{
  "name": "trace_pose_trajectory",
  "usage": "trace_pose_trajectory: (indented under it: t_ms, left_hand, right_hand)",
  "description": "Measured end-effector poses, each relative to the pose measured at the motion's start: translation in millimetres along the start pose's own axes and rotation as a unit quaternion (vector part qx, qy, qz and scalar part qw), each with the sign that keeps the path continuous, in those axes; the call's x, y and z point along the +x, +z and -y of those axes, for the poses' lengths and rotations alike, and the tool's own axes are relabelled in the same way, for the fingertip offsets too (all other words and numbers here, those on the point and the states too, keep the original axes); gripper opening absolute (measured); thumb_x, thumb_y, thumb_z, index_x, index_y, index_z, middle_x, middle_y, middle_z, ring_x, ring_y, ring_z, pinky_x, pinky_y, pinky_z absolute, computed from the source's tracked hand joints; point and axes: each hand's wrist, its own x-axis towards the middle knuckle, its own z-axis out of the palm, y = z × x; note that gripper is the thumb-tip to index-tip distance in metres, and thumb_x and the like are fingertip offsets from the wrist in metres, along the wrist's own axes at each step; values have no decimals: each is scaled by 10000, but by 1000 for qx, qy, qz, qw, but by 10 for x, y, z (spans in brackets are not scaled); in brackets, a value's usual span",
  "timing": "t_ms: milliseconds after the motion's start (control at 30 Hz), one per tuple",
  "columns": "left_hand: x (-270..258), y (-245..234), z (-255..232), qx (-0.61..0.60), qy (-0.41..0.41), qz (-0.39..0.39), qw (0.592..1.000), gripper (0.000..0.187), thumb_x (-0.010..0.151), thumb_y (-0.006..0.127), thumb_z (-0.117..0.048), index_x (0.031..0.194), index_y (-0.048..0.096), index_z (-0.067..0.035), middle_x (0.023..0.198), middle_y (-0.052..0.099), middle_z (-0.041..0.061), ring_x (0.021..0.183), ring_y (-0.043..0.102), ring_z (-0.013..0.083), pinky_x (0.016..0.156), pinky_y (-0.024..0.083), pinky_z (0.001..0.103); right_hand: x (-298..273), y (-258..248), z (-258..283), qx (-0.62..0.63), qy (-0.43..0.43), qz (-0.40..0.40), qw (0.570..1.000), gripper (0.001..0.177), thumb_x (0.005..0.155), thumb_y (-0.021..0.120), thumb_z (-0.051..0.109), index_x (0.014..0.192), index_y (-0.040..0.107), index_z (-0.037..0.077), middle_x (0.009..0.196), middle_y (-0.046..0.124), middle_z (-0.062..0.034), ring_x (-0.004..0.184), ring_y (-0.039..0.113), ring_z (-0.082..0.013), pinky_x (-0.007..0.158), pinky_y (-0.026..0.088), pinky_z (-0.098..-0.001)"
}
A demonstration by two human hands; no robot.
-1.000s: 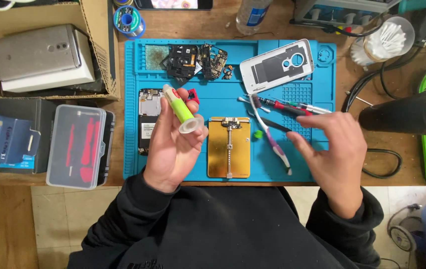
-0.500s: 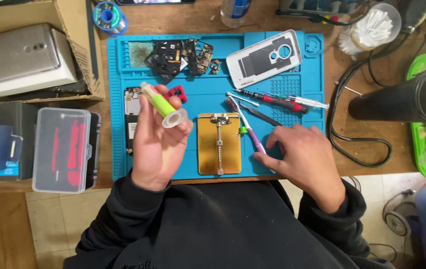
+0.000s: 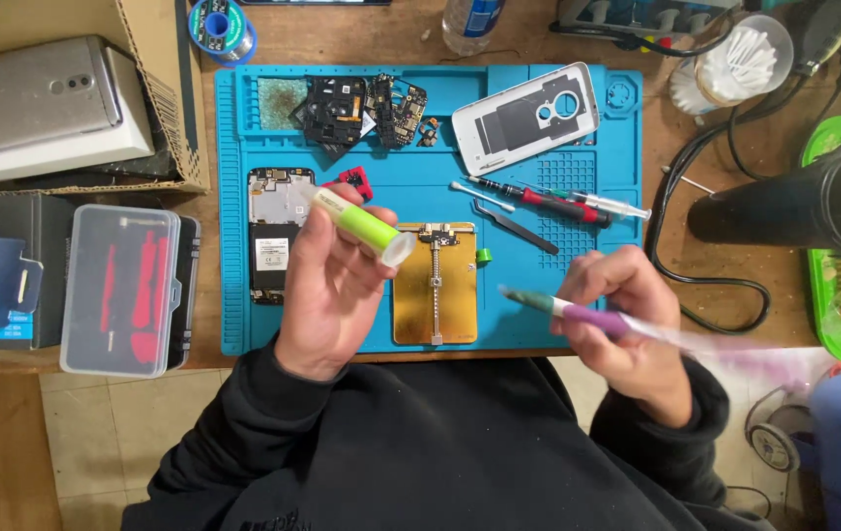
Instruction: Repairing a mobile phone component using tweezers, a syringe, and a cleaning brush on a repair mat.
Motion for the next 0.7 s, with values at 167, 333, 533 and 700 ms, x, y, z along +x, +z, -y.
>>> trace_pose_trajectory:
  t_ms: [167, 333, 533, 700]
  left_hand:
    - [9, -14, 93, -18, -22, -4, 1000, 460, 1171, 655, -483, 1406, 569, -97, 1214, 840, 203, 970, 837, 243, 843, 681, 340]
    - [-16, 22, 139, -51, -49, -11, 997, 449, 1182, 640, -500, 1412, 557, -122, 1226, 846, 158, 915, 807, 194, 854, 646, 326]
    - [-22, 64, 115, -111, -82, -1, 990, 392, 1222, 587, -459, 1443, 538, -139, 1214, 831, 131, 806, 780, 187, 831, 624, 347]
    - [-80, 130, 85, -54, -41, 3, 998, 403, 1230, 552, -448, 1455, 519, -116, 1247, 825, 170, 820, 810, 186, 821, 651, 312]
  right_hand:
    - [80, 248, -130, 29, -71, 29, 997, 348, 917, 884, 188, 1067, 628, 8, 819, 752, -143, 692, 705, -283, 736, 571, -414]
    - [11, 419, -98, 120, -86, 23, 989, 292, 1051, 769, 239, 1095, 589, 14, 757, 720, -122, 610, 676, -252, 638, 551, -383]
    - [131, 447, 140, 33, -137, -42, 989, 289, 1111, 776, 323, 1141, 560, 133, 918, 759, -92, 740, 753, -175, 720, 604, -323]
    - [188, 526, 197, -22, -166, -44, 985, 293, 1058, 791, 273, 1141, 623, 47, 983, 827, -215, 754, 817, -264, 696, 569, -370]
